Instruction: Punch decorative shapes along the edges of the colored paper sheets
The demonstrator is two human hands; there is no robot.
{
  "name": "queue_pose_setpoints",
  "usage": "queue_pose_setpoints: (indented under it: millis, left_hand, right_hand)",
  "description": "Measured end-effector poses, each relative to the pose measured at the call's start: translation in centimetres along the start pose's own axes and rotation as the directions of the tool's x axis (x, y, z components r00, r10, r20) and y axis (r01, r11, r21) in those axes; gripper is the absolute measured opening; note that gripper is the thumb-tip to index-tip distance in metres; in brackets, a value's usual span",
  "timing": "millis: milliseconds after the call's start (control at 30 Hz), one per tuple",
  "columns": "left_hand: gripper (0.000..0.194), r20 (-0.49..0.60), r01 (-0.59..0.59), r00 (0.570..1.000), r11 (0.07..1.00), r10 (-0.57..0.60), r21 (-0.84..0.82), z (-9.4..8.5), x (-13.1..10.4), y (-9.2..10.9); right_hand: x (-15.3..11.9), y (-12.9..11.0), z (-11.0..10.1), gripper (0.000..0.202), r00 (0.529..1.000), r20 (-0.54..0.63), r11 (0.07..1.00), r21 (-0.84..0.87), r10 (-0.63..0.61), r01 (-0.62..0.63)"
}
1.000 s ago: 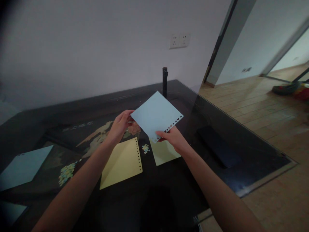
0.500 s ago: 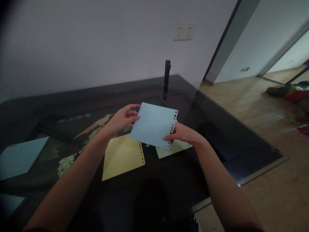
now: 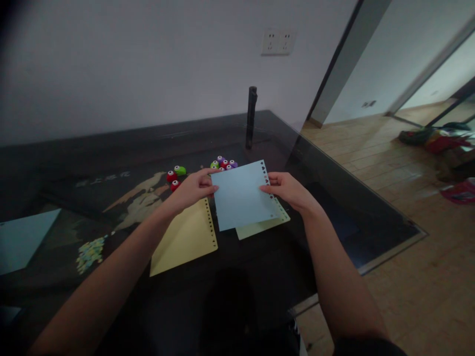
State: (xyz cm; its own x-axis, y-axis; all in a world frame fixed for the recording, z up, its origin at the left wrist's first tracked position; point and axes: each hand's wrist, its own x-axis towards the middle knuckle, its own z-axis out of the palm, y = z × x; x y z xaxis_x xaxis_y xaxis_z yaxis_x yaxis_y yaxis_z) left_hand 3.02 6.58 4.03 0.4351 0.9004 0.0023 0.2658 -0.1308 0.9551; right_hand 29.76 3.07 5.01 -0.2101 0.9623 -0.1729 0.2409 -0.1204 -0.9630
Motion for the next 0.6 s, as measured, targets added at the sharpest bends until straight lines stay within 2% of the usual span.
queue_pose_setpoints:
  millis: [200,433,600]
  left_hand:
    - [0.048,-0.068,-0.049,0.996,0.983,0.062,0.176,2.3,0.6,-1.8]
    - [0.046,-0.064,-0.119,0.988,0.948,0.144,0.295,3.7,0.5,-3.1]
    - [0.033,-0.016,-0.175,0.977,0.835,0.215,0.522,3.8,0.1,-2.9]
  right_hand:
    - [0.0,0.2,-1.3,0.026,0.994,-0.099,0.995,-0.083,0.050,-0.058]
    - [0.4,1.3,-2.7,0.026,0.987,-0.105,0.979,-0.152,0.120,-0.135]
    - [0.7,1.7,-2.5,0.025,0.990,-0.058,0.973,-0.186,0.132,-0.140]
